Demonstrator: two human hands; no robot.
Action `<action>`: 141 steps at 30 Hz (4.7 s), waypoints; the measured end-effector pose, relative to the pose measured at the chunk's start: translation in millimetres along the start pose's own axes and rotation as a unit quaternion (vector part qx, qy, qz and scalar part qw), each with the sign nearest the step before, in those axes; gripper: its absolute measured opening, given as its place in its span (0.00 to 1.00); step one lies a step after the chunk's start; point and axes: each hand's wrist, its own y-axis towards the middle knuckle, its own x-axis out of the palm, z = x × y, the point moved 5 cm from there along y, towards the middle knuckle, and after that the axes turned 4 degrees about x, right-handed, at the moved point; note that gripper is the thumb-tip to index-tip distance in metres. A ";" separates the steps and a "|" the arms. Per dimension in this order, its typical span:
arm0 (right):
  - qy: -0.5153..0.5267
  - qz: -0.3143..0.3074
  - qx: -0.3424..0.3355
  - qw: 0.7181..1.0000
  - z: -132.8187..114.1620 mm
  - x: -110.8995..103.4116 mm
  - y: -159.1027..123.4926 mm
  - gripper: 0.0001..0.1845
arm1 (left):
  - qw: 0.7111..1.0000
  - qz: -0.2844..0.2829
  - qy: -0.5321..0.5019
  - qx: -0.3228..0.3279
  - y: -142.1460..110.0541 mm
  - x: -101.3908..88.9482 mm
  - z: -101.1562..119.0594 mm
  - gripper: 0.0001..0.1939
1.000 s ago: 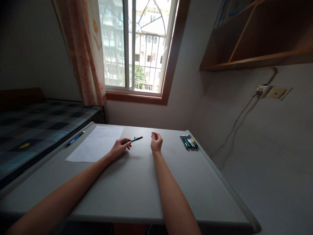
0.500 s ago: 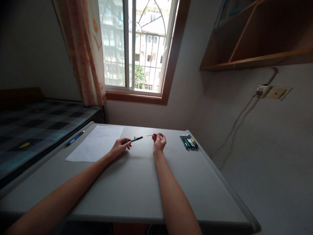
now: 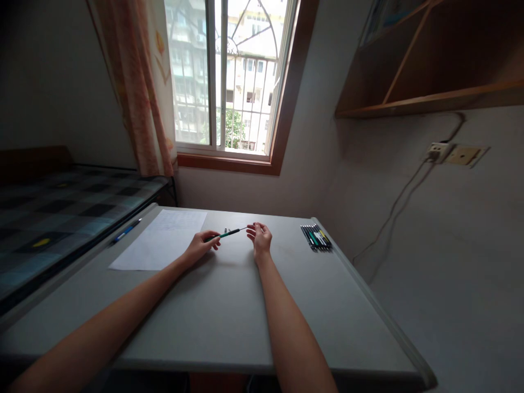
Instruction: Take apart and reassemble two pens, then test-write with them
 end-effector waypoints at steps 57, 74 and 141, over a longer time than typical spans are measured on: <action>-0.120 -0.128 0.011 0.984 7.3 18.5 -16.3 0.22 | 0.999 -0.039 -0.003 0.015 -3.0 4.1 11.4 0.18; -0.642 -0.172 -0.245 0.706 22.6 32.3 -30.2 0.23 | 0.998 0.041 -0.049 -0.020 0.5 -8.3 -1.4 0.19; -0.716 -0.195 -0.262 0.617 34.5 53.3 -24.2 0.15 | 0.990 0.092 -0.094 -0.054 -4.3 -7.0 -12.0 0.17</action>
